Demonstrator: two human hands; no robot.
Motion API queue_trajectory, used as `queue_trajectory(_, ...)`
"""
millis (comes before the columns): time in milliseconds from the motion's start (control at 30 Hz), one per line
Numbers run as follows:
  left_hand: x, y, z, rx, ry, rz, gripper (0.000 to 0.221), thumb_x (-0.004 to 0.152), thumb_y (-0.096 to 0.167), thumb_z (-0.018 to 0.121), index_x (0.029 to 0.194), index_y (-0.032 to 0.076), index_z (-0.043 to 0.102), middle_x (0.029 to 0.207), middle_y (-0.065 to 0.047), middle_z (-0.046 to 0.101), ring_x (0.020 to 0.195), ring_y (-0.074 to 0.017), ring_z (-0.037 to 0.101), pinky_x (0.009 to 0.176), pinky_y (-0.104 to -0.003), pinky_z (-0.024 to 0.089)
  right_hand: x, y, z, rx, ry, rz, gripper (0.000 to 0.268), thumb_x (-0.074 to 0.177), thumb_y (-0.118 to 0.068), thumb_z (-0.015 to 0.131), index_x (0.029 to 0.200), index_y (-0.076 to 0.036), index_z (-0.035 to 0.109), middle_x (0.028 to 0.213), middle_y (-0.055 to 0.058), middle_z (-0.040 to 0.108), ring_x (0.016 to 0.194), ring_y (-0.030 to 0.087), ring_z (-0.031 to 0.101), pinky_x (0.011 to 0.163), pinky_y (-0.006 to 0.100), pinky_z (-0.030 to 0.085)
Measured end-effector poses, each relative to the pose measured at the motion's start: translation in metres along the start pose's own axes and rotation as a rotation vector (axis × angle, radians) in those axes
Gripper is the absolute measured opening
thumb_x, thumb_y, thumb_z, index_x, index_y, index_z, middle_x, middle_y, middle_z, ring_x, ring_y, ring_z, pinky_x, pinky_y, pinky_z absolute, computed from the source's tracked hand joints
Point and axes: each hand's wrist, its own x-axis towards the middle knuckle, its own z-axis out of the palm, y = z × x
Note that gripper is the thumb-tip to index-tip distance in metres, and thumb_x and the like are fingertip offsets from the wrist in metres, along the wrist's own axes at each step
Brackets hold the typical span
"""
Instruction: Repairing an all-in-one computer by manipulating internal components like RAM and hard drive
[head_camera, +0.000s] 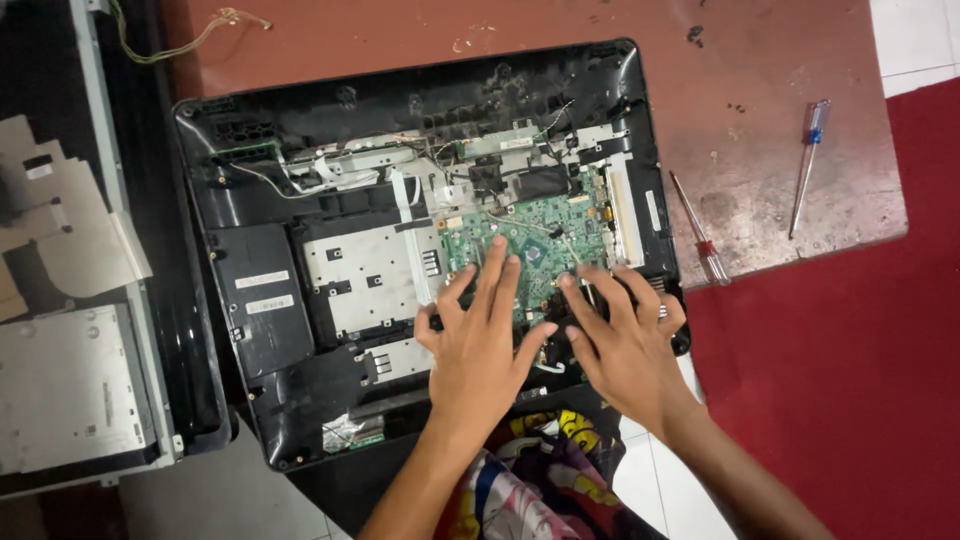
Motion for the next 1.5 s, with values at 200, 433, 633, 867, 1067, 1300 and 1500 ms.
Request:
queue_trajectory(200,0.003,0.001,-0.002,0.001,-0.028,-0.001,0.071,0.099,0.047,0.064,0.15,0.002,0.044,0.171,-0.013,0.024,0.131,-0.0399,0.032,0.092,-0.07,0.017,0.004,-0.005,0.002,-0.132,0.07,-0.054,0.042,0.103,-0.037,0.054,0.14,-0.019,0.063,0.142,-0.004,0.058,0.135,0.019,0.048,0.093,0.042,0.024)
queue_trajectory(433,0.002,0.0,0.004,0.074,-0.015,0.012,0.073,0.098,0.049,0.064,0.151,0.003,0.044,0.171,-0.011,0.023,0.131,-0.0384,0.032,0.092,-0.067,0.018,0.002,-0.004,0.012,0.029,0.063,-0.014,0.04,0.102,-0.032,0.059,0.136,-0.014,0.067,0.131,-0.004,0.062,0.127,0.02,0.055,0.09,0.039,0.029)
queue_trajectory(633,0.002,-0.002,0.005,0.065,-0.007,0.007,0.073,0.098,0.049,0.065,0.151,0.003,0.044,0.172,-0.009,0.024,0.132,-0.0378,0.033,0.091,-0.066,0.019,0.008,-0.004,0.006,0.137,0.078,-0.013,0.037,0.099,-0.024,0.063,0.132,-0.007,0.07,0.129,0.003,0.067,0.123,0.026,0.059,0.092,0.038,0.039)
queue_trajectory(867,0.001,-0.004,0.004,0.047,0.02,0.024,0.072,0.099,0.049,0.063,0.15,0.002,0.045,0.171,-0.011,0.025,0.129,-0.0383,0.033,0.09,-0.066,0.018,0.019,0.006,-0.003,0.244,0.103,-0.001,0.032,0.095,-0.01,0.067,0.126,-0.008,0.074,0.13,0.004,0.068,0.124,0.031,0.059,0.094,0.036,0.045)
queue_trajectory(1067,0.0,-0.005,0.006,0.07,0.04,0.029,0.07,0.099,0.048,0.063,0.149,0.003,0.046,0.17,-0.01,0.026,0.129,-0.037,0.033,0.091,-0.064,0.018,0.033,0.015,-0.003,0.305,0.087,0.064,0.031,0.089,-0.017,0.08,0.12,-0.017,0.077,0.127,0.0,0.064,0.122,0.031,0.052,0.101,0.041,0.042)
queue_trajectory(1300,0.001,-0.003,0.002,0.047,-0.011,0.016,0.07,0.1,0.047,0.062,0.15,0.002,0.044,0.171,-0.01,0.023,0.13,-0.0389,0.031,0.091,-0.068,0.019,0.037,0.025,0.009,0.392,0.04,0.063,0.022,0.09,-0.022,0.079,0.112,-0.024,0.077,0.124,-0.007,0.063,0.123,0.025,0.051,0.092,0.038,0.037)
queue_trajectory(1500,0.0,-0.002,0.001,0.018,-0.031,-0.005,0.07,0.1,0.047,0.061,0.15,0.001,0.044,0.172,-0.011,0.022,0.131,-0.0392,0.03,0.092,-0.07,0.017,0.035,0.024,0.018,0.437,0.061,0.144,0.019,0.088,-0.025,0.08,0.106,-0.028,0.075,0.12,-0.012,0.065,0.124,0.018,0.053,0.097,0.037,0.026)
